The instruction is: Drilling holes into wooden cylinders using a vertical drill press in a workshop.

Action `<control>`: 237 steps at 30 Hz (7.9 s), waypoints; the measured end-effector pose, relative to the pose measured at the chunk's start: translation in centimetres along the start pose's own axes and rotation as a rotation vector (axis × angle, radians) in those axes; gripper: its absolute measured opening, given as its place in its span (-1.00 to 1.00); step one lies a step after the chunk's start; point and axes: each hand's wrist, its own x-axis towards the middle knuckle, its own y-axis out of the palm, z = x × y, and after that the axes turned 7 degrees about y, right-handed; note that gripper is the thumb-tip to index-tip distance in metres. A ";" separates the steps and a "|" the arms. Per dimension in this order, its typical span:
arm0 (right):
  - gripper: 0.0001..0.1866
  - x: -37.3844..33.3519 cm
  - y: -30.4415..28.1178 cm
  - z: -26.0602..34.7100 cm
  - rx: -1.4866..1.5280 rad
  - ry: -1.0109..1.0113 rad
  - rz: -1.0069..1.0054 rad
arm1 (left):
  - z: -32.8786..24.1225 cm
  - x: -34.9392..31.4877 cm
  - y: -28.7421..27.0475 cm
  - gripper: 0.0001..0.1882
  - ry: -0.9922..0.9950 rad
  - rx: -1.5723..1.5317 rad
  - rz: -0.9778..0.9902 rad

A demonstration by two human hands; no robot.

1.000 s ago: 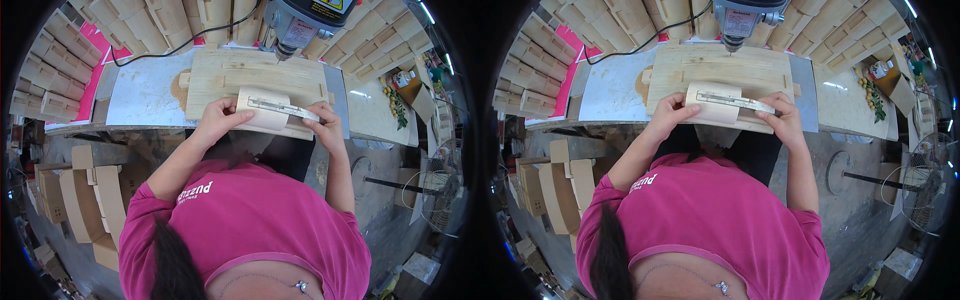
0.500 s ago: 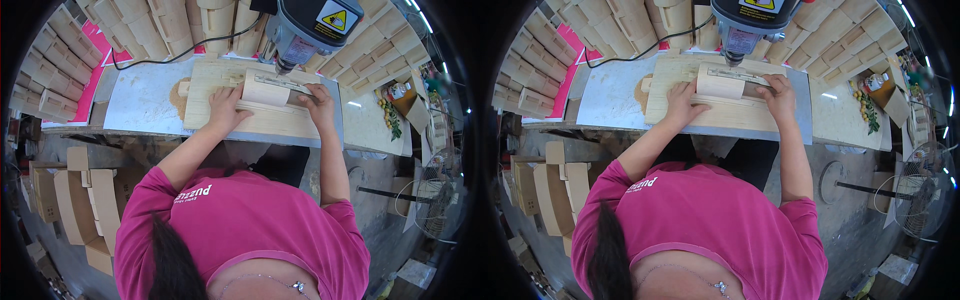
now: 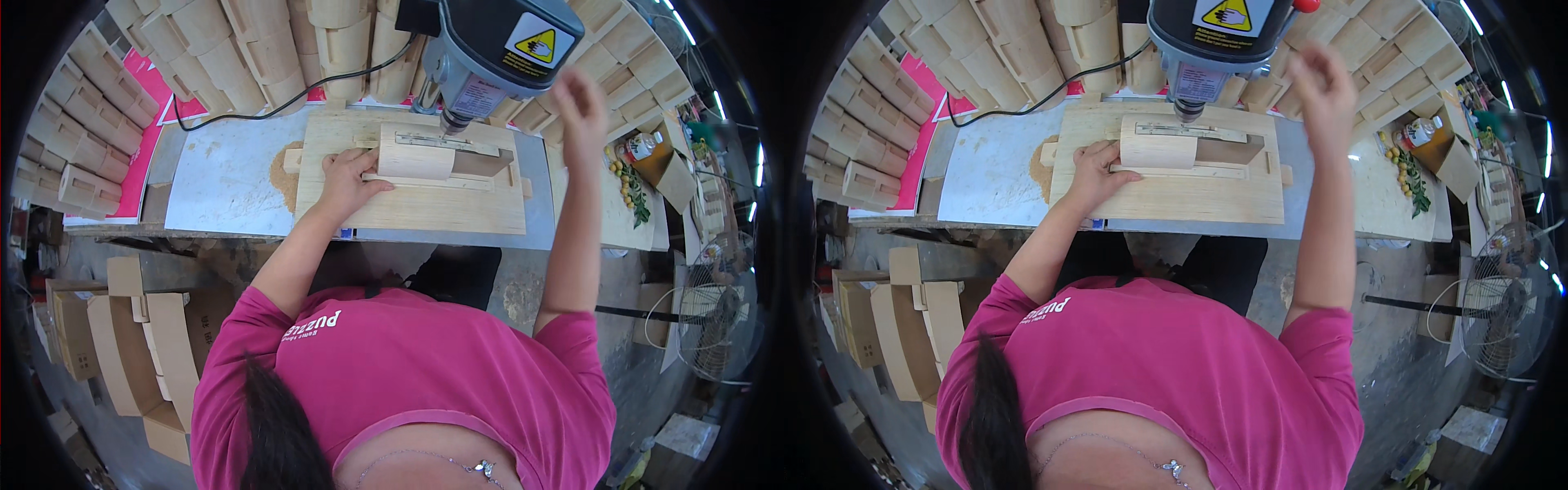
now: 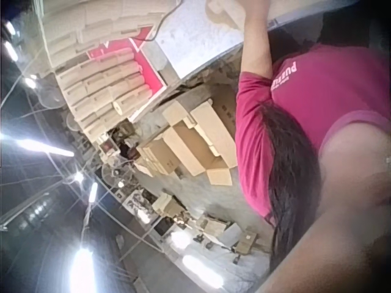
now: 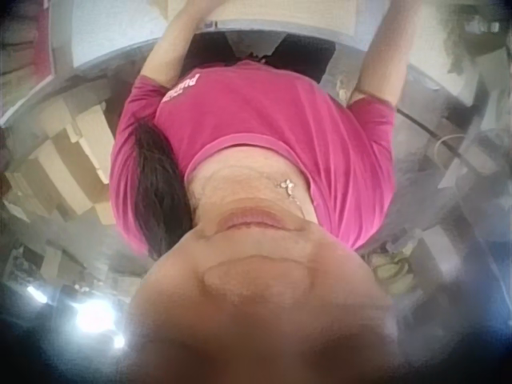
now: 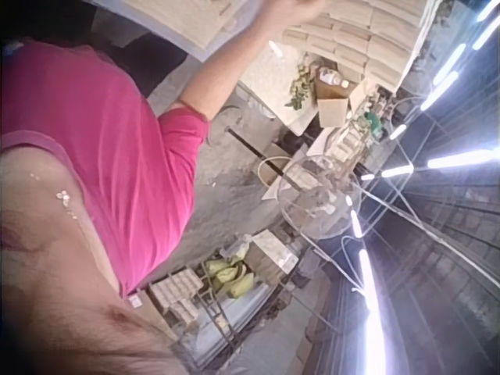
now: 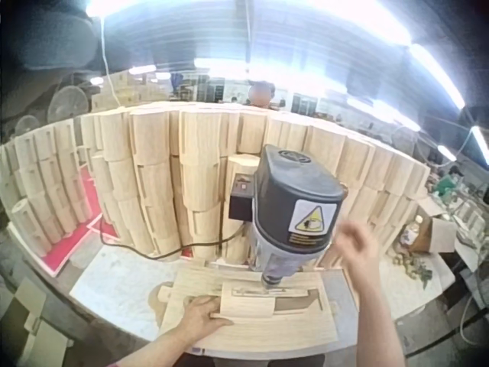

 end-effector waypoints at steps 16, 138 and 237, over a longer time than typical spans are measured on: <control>-0.86 -3.6 1.7 8.2 -0.710 -0.216 -0.180 | -0.5 -0.1 -0.4 -0.44 -0.006 -0.019 0.040; -0.79 -17.3 -1.9 0.0 0.235 0.378 0.305 | -7.3 -3.7 -9.5 -0.67 -0.824 -0.871 -0.160; -0.91 -9.9 4.2 0.6 -0.172 -0.233 -0.224 | -2.8 1.5 2.6 -0.47 0.025 0.047 0.032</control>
